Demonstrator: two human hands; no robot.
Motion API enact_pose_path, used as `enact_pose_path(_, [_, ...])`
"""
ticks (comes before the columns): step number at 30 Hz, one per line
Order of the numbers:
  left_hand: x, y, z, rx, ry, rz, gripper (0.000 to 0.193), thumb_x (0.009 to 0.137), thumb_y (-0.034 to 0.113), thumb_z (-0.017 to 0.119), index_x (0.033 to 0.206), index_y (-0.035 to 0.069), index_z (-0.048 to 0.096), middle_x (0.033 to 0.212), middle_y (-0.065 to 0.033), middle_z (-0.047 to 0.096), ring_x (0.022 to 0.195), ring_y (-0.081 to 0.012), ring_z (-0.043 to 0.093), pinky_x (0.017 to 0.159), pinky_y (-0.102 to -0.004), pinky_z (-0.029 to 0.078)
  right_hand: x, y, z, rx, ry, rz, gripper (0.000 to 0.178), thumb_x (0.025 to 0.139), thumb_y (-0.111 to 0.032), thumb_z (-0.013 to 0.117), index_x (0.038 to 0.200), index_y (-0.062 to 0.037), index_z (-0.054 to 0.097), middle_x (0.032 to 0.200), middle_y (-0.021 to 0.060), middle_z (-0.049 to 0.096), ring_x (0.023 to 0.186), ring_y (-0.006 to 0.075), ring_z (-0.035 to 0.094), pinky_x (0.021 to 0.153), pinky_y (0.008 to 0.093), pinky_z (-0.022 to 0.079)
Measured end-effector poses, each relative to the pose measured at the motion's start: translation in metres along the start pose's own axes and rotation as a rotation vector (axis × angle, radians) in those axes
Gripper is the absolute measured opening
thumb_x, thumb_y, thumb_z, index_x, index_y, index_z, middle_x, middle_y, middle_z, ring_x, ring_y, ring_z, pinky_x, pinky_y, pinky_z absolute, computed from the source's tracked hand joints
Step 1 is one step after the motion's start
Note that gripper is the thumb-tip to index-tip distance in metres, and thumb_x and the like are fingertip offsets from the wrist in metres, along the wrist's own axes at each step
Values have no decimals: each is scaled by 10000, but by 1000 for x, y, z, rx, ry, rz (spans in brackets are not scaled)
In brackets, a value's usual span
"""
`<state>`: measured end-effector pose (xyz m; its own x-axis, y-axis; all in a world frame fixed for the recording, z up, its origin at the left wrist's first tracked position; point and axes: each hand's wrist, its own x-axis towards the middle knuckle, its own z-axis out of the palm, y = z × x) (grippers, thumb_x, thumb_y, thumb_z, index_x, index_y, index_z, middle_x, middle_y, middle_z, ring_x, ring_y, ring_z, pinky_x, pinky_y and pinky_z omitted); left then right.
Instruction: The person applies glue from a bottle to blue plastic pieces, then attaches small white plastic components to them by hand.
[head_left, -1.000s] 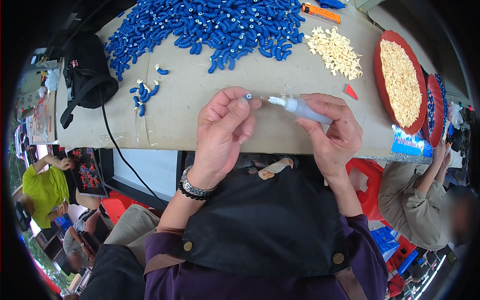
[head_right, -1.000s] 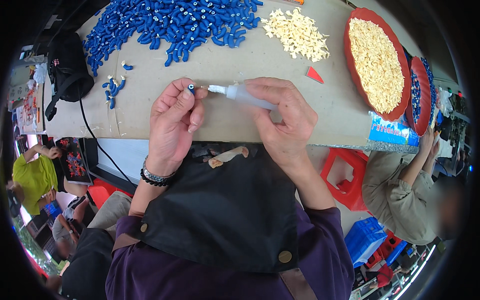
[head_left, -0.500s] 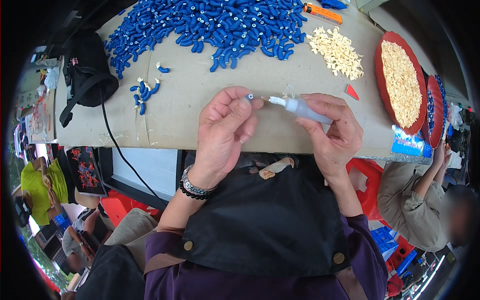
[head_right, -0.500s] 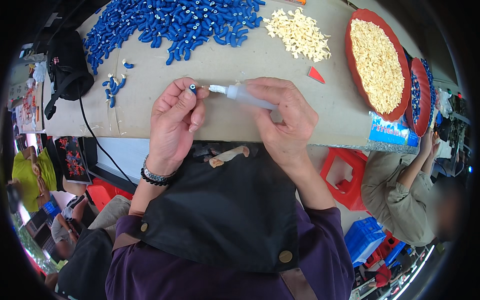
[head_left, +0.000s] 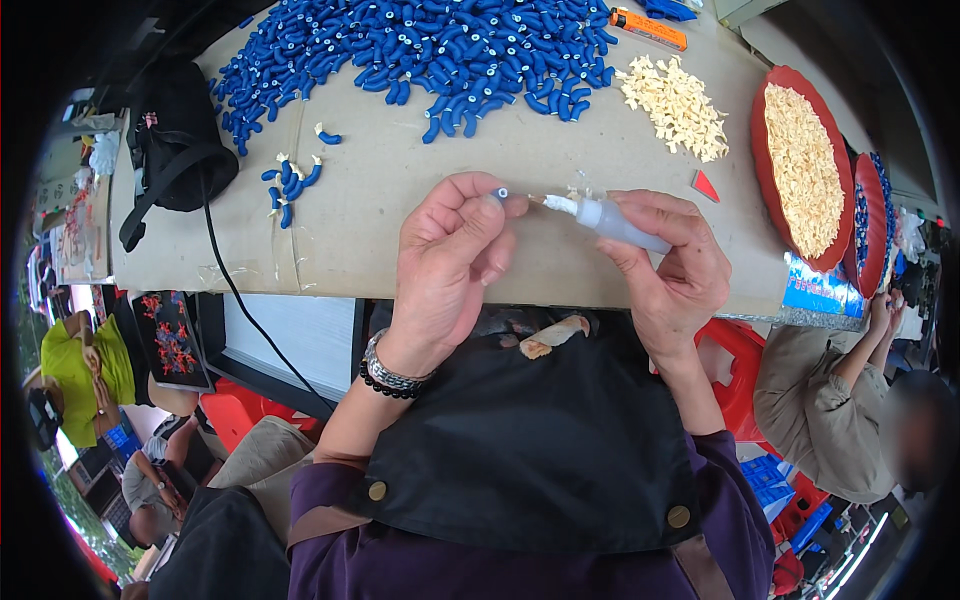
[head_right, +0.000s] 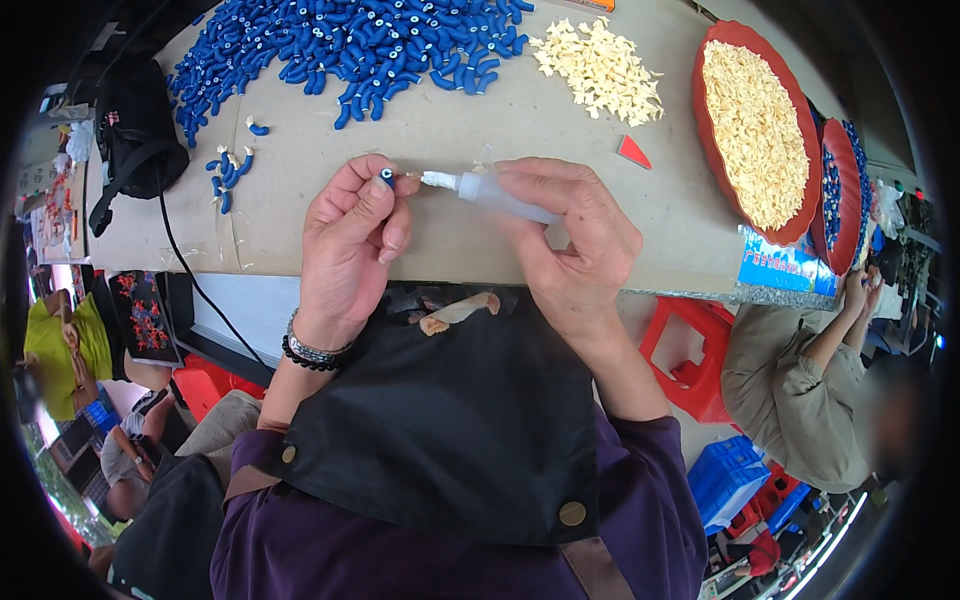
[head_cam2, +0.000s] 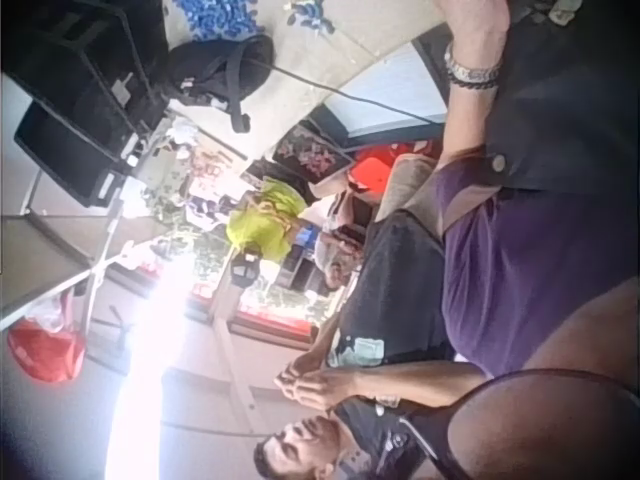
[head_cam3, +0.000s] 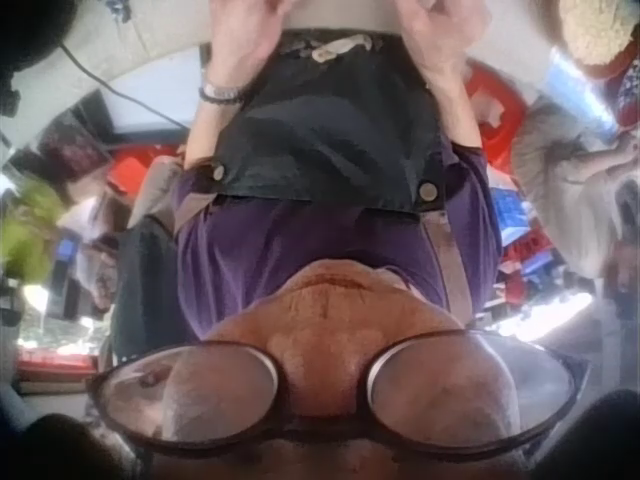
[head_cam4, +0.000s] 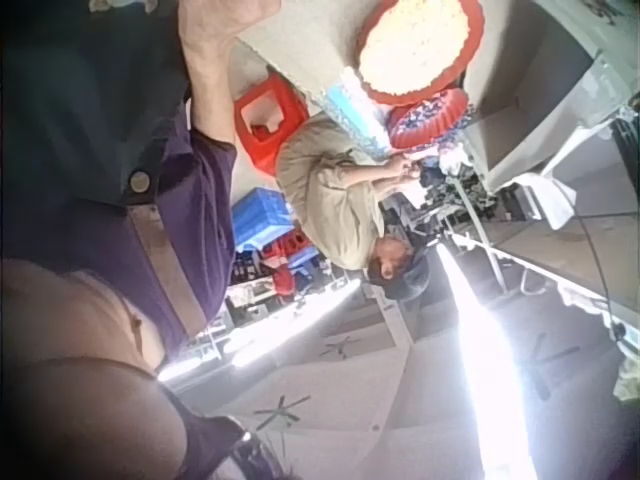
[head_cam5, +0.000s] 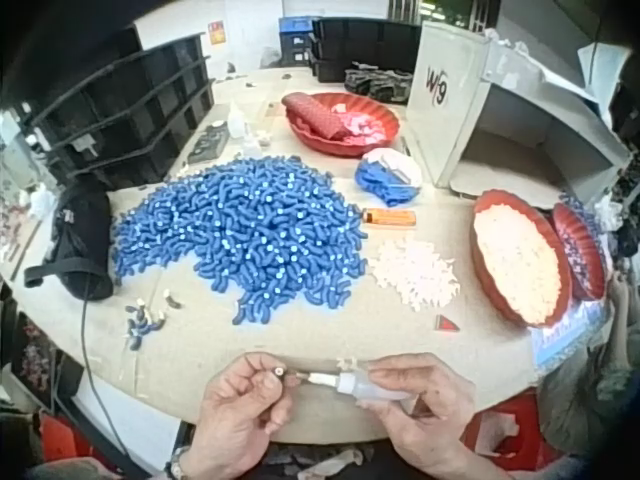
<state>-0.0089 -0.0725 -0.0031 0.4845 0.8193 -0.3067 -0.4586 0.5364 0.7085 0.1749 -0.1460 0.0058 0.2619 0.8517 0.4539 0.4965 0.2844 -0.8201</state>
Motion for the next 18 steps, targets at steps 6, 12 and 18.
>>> enact_pose_path(6, [1, -1, 2, -22, 11, -21, 153, 927, 111, 567, 1056, 31, 551, 937, -86, 651, 556, -66, 450, 499, -189, 327, 6, -7, -11, 382, 134, 450, 382, 753, 101, 663, 1108, 30, 540, 1042, 138, 605, 847, 220, 648, 624, 264, 511])
enact_pose_path(12, [1, 1, 1, -16, -2, -12, 158, 933, 103, 544, 1067, 19, 541, 953, -106, 638, 568, -71, 457, 495, -194, 335, 18, 11, -37, 501, 120, 514, 335, 781, 103, 614, 1084, 3, 514, 929, 83, 595, 778, 186, 651, 577, 247, 516])
enact_pose_path(18, [2, 1, 0, -2, -22, 3, 161, 930, 98, 541, 1069, 17, 539, 960, -114, 641, 581, -78, 471, 492, -196, 334, 17, 19, -53, -126, -46, 382, 207, 741, 99, 658, 903, -1, 579, 865, 16, 558, 767, 110, 566, 654, 236, 456])
